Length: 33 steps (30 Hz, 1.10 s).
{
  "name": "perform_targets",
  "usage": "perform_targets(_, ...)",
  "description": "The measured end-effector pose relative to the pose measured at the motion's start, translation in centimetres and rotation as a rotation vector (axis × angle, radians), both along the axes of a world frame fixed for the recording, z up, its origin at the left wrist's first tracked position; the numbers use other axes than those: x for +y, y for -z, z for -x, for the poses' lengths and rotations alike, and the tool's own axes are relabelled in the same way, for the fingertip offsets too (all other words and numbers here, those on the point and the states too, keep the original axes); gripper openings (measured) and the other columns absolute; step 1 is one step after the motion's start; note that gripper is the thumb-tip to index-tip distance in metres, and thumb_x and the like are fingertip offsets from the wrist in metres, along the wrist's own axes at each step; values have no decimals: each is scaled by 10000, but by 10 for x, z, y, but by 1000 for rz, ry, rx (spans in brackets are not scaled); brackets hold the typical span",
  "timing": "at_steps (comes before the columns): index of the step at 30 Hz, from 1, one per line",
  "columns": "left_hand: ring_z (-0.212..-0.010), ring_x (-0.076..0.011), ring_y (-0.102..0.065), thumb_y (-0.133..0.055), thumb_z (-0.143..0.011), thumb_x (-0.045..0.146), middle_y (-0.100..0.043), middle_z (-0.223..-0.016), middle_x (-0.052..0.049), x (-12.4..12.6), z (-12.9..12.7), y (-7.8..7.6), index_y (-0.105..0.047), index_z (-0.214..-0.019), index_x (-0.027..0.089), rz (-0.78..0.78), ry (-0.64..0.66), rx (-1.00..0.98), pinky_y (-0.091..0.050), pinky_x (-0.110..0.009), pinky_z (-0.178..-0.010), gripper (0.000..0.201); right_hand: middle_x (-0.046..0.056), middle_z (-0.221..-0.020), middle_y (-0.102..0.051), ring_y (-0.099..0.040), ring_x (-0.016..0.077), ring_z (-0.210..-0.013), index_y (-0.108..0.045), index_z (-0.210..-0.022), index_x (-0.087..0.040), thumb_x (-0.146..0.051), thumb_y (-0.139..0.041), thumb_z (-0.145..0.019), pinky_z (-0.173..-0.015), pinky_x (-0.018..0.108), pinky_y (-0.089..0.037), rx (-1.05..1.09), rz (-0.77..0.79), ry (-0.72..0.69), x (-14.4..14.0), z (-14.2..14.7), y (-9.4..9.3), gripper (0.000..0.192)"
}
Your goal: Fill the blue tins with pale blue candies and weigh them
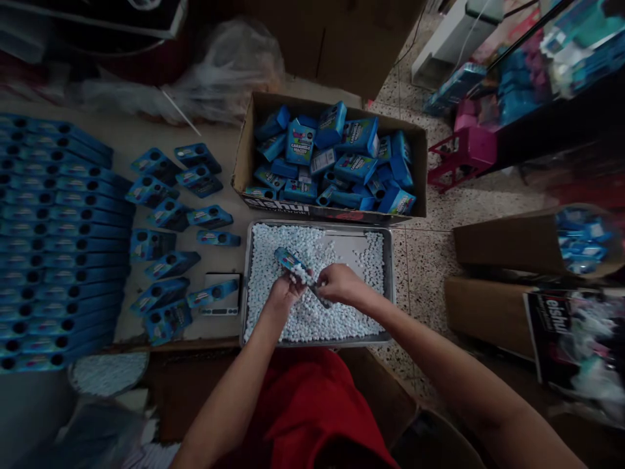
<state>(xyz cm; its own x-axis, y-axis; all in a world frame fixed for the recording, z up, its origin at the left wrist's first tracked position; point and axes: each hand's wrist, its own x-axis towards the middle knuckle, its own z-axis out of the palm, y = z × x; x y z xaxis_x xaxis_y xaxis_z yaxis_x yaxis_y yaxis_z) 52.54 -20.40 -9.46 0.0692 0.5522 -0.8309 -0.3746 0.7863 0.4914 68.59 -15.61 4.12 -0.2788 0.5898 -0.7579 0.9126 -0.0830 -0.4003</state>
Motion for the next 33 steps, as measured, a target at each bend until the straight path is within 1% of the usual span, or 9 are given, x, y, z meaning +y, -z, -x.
perform_targets(4, -1053, -310, -707, -718, -888, 319, -719, -1017, -128, -7, 33, -17, -633, -1119, 178, -14, 150, 282, -584, -431, -860, 284, 82, -812, -784, -663, 193, -749, -843, -909, -195, -226, -629, -693, -582, 273, -325, -42, -80, -105, 6, 8, 8, 306)
perform_targets(8, -1408, -365, -480, -787, -688, 77, -587, -1411, -140, 23, 66, -30, -628, -1236, 236, -486, 446, 713, -401, -503, -1160, 592, 74, -783, -774, -658, 194, -738, -835, -859, -204, -232, -646, -698, -592, 282, -308, -45, -87, -127, 7, 6, 4, 249)
perform_targets(10, -1406, -348, -476, -784, -605, 13, -607, -1404, -105, 45, 70, -30, -704, -1114, 240, -666, 589, 715, -339, -478, -1217, 563, 67, -772, -766, -651, 193, -730, -823, -835, -211, -239, -658, -706, -589, 286, -297, -58, -78, -133, 1, -4, -6, 211)
perform_targets(13, -1191, -307, -620, -805, -560, 17, -728, -1101, -63, 63, 69, -26, -745, -889, 243, -740, 676, 591, -412, -443, -1165, 403, 56, -852, -778, -665, 196, -778, -814, -930, -236, -241, -644, -776, -618, 282, -309, -90, -107, -104, -23, -35, -15, 230)
perform_targets(16, -1106, -315, -631, -853, -609, 142, -718, -1016, -74, 49, 71, -20, -744, -906, 254, -799, 588, 614, -442, -474, -1127, 336, 60, -898, -778, -685, 207, -831, -774, -1070, -236, -250, -603, -877, -658, 278, -337, -227, -154, -4, -64, -76, 3, 258)
perform_targets(20, -1181, -296, -580, -779, -761, 251, -654, -1151, -95, 5, 63, 2, -688, -1061, 240, -878, 220, 838, -414, -462, -1150, 313, 111, -1017, -771, -707, 217, -903, -692, -1152, -176, -201, -499, -979, -680, 287, -367, -507, -199, 149, -116, -106, 65, 260)
perform_targets(23, -1251, -272, -546, -689, -859, 291, -586, -1259, -110, -19, 35, 28, -615, -1164, 235, -885, 80, 899, -395, -441, -1168, 318, 147, -1094, -747, -707, 215, -943, -647, -1196, -151, -151, -414, -1018, -712, 293, -403, -542, -220, 175, -137, -91, 105, 293)
perform_targets(27, -1327, -268, -506, -660, -898, 312, -513, -1352, -127, -29, -19, 53, -531, -1242, 233, -920, -1, 864, -370, -438, -1194, 375, 157, -1102, -728, -694, 218, -946, -629, -1207, -161, -119, -366, -1011, -743, 297, -422, -453, -233, 222, -140, -47, 133, 331)
perform_targets(33, -1323, -255, -524, -674, -908, 328, -536, -1358, -109, -19, -77, 42, -519, -1243, 242, -809, -33, 662, -370, -398, -1201, 379, 37, -836, -645, -572, 182, -751, -641, -1085, -178, -153, -464, -885, -677, 270, -341, -60, -258, 571, -120, -31, 156, 268)
